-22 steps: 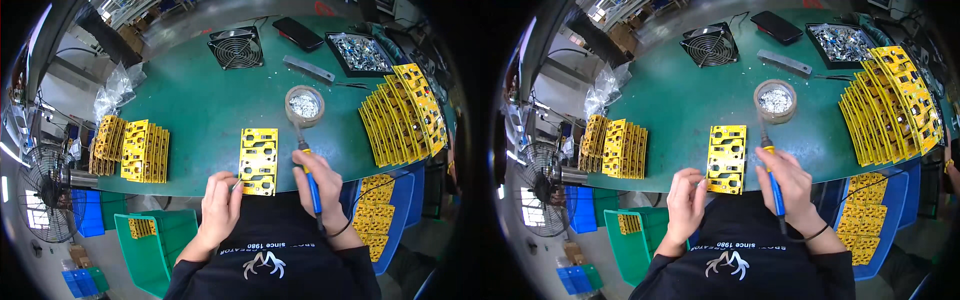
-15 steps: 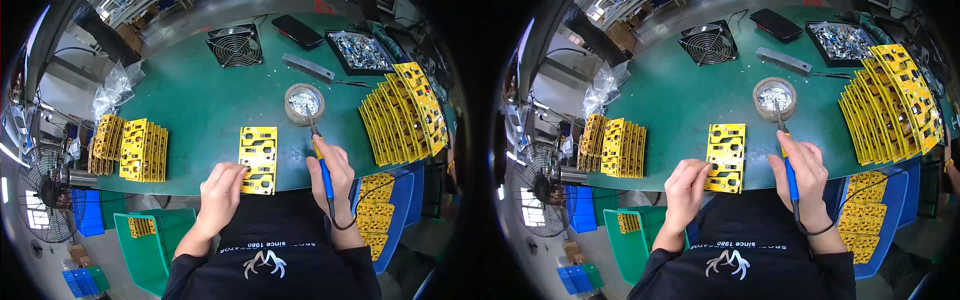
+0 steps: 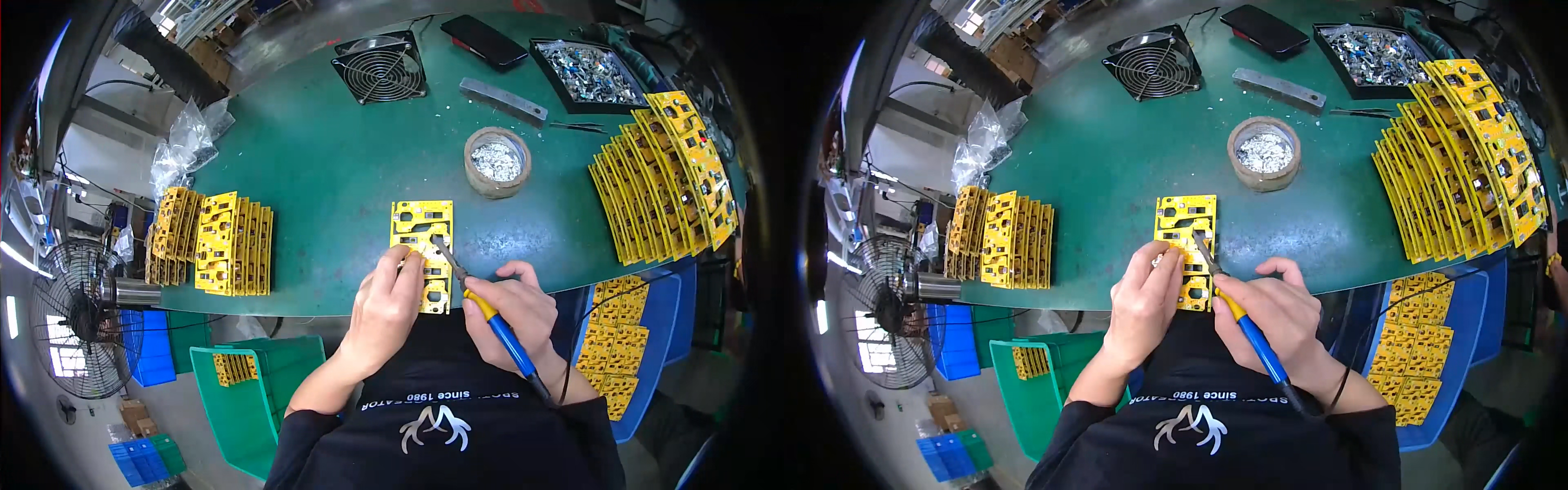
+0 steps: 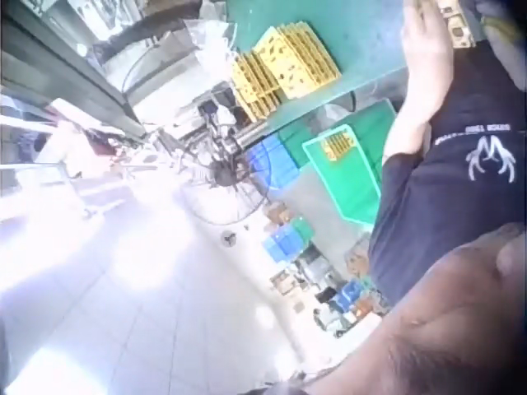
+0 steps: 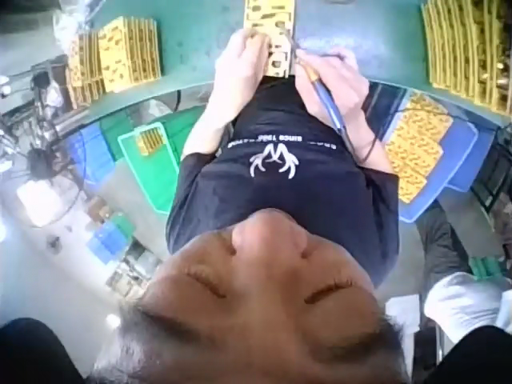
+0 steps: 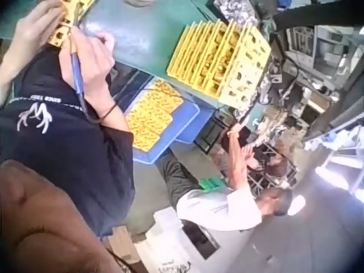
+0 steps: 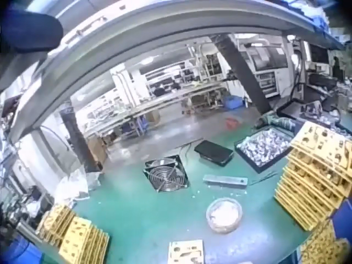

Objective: The person solders small electronic components onto a yellow circuit board array using a soldering iron and solder wire.

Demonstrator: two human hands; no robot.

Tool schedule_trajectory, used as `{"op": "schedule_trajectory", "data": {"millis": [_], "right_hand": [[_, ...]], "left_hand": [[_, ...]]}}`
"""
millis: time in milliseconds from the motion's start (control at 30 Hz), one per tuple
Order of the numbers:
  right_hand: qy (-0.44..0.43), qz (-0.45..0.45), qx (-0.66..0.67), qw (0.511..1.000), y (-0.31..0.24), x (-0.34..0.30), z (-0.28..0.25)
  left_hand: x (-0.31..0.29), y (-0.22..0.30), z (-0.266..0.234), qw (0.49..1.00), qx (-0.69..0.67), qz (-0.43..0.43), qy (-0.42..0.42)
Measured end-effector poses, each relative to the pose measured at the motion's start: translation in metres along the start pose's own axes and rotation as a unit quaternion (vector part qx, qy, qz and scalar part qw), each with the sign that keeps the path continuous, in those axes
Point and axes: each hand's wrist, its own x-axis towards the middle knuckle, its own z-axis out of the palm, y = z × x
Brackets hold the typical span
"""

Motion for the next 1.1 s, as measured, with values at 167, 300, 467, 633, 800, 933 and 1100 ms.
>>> {"op": "schedule_trajectory", "data": {"millis": [167,300,467,633,800,933,1100], "right_hand": [[-0.001,-0.004,-0.001,1.000,0.0015,-0.0018,0.0038],[0.000,-0.008,0.003,1.000,0.0023,-0.0024,0.0067],[-0.002,-0.012,-0.001,1.000,0.0021,-0.0020,0.0079],[-0.004,-0.008,0.001,1.000,0.0018,-0.0021,0.0088],[-0.005,0.004,0.006,1.000,-0.0019,-0.0014,0.0099],[-0.013,0.001,0.004,1.000,-0.0036,-0.0004,0.0091],[-0.014,0.005,0.000,1.000,-0.0050,-0.0018,0.0102]], "left_hand": [[-0.0006,-0.0007,0.0038,1.000,0.008,0.012,0.003],[-0.0028,0.0004,0.0046,1.000,0.003,0.010,0.003],[-0.0040,0.0015,0.0076,1.000,0.011,0.011,0.006],[-0.0041,0.0012,0.0091,1.000,0.006,0.012,0.008],[-0.0042,0.0035,0.0089,1.000,-0.001,-0.006,0.002],[-0.0035,0.0029,0.0090,1.000,0.005,-0.006,-0.002],[-0.0004,0.0062,-0.0002,0.997,0.016,-0.051,-0.064]]}}
